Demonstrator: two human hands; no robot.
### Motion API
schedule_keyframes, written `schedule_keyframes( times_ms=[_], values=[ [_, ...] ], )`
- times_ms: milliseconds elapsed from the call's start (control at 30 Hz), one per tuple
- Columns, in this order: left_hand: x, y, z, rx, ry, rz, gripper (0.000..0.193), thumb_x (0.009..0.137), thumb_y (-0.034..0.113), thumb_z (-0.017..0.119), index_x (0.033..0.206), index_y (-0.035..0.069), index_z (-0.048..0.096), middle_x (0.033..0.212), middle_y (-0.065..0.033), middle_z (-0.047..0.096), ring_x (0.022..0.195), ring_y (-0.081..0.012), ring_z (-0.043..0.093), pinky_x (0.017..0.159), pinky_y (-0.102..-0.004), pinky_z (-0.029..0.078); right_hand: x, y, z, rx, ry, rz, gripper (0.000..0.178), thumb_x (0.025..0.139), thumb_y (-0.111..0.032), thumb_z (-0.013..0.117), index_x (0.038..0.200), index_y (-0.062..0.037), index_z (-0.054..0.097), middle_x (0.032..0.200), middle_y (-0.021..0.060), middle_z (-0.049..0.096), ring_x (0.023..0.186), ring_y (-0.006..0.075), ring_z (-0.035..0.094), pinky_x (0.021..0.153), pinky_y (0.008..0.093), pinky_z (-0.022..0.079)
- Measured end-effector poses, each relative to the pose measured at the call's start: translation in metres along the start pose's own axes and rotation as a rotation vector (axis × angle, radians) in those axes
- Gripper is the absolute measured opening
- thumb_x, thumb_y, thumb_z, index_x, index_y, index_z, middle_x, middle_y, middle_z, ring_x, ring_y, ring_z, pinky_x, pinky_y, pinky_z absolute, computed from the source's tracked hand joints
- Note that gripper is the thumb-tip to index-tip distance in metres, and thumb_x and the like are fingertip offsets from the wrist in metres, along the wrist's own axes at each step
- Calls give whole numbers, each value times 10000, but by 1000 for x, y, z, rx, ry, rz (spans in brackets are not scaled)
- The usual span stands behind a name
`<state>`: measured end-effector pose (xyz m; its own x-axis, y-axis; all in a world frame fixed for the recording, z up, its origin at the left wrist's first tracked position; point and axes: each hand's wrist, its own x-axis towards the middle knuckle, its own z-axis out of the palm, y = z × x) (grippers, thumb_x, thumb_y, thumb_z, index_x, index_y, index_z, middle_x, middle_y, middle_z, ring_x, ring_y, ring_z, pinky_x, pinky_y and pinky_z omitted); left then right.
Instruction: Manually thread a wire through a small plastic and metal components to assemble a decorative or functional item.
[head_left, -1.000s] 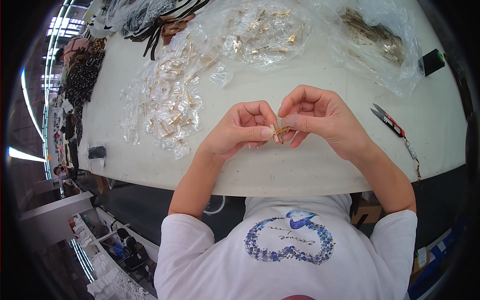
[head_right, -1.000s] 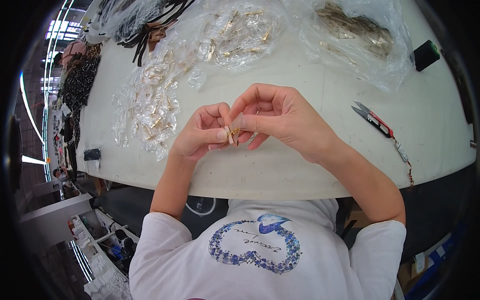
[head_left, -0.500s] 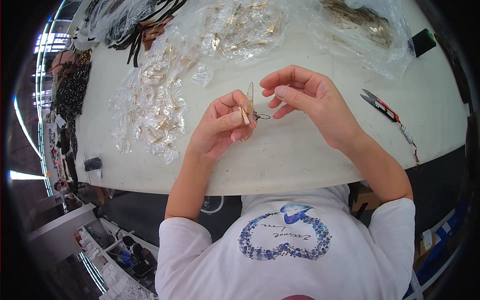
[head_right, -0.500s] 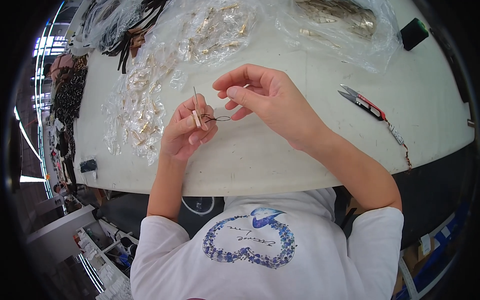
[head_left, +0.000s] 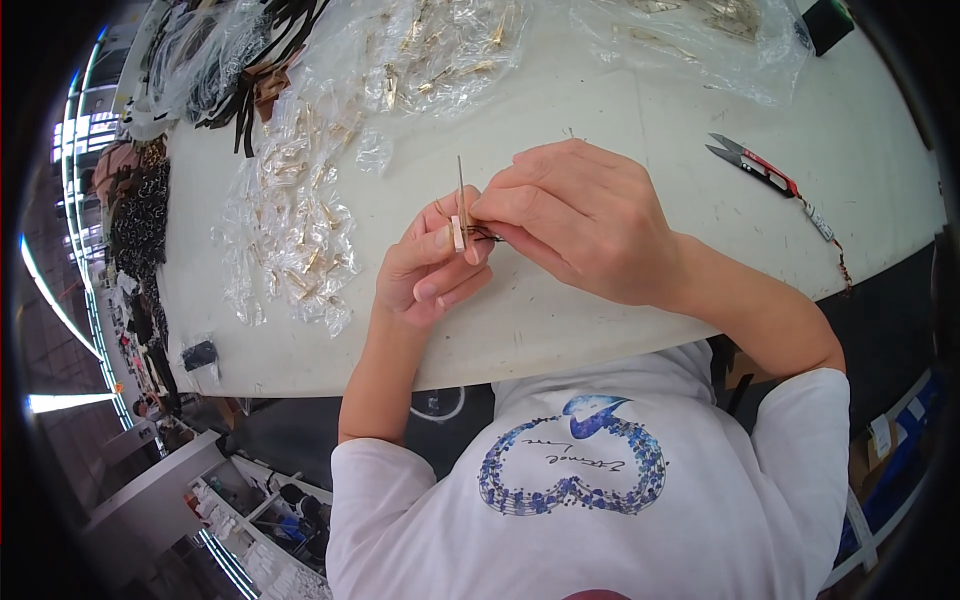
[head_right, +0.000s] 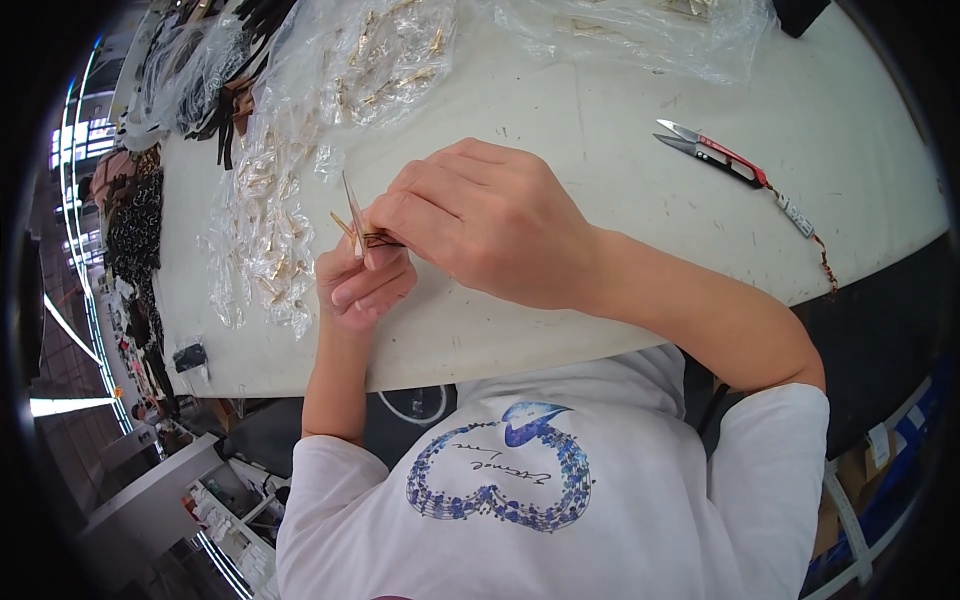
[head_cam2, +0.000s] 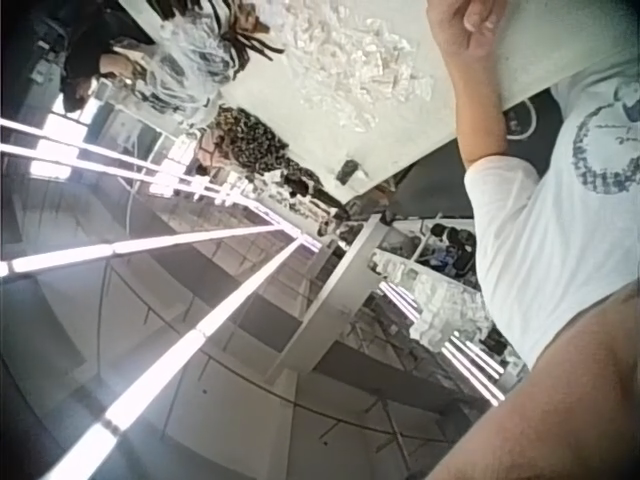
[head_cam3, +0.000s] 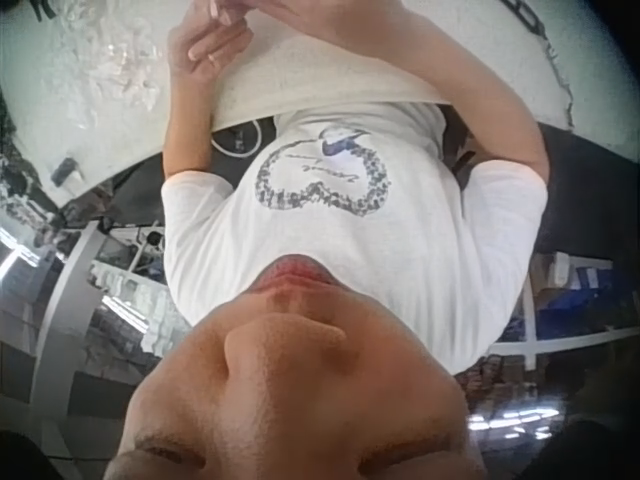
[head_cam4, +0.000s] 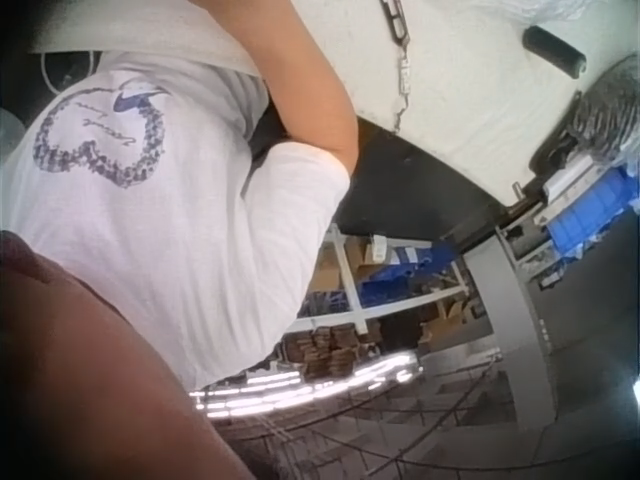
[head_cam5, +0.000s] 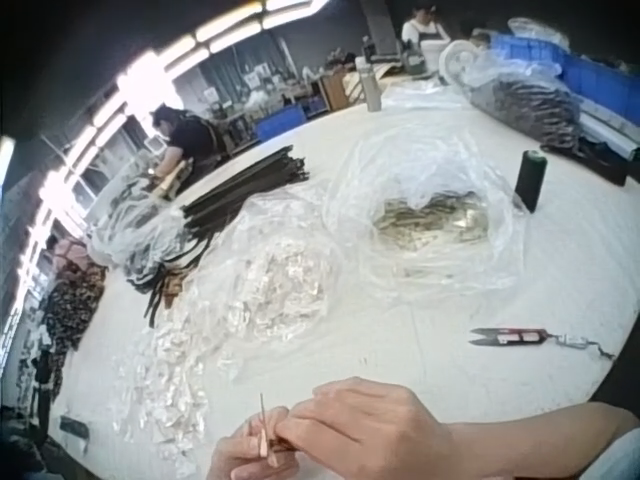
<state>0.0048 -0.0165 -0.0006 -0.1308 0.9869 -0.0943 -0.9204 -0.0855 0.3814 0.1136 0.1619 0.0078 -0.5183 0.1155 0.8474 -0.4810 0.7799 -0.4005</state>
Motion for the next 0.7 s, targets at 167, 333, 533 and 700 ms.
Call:
schedule_keyframes(
  times_ms=[167,333,533,700],
  values=[
    [0,-2,1,-19,11,-2,183,979,136,594,1065,3,502,939,-148,676,382,-4,426,380,-190,380,-3,3,3,-56,-19,-62,174,706,-129,713,869,-125,651,816,-3,634,769,183,641,744,295,540],
    [2,-2,4,100,57,-1,162,980,132,591,1045,4,515,929,-155,674,380,2,420,383,-182,380,2,2,-2,-17,-90,-11,172,700,-129,732,841,-118,634,826,-8,626,791,177,637,752,309,533],
    [2,0,3,122,43,30,159,966,126,613,1016,13,514,897,-163,672,383,-6,420,391,-189,365,3,8,-8,86,-117,103,164,729,-34,699,834,-97,589,756,26,600,732,224,620,732,347,521],
    [-1,9,-2,146,-8,97,157,957,125,631,1015,31,519,894,-158,668,397,-10,425,421,-198,381,10,10,-22,146,-307,364,160,765,-4,653,852,-63,532,736,44,583,704,207,615,710,343,504]
  ],
)
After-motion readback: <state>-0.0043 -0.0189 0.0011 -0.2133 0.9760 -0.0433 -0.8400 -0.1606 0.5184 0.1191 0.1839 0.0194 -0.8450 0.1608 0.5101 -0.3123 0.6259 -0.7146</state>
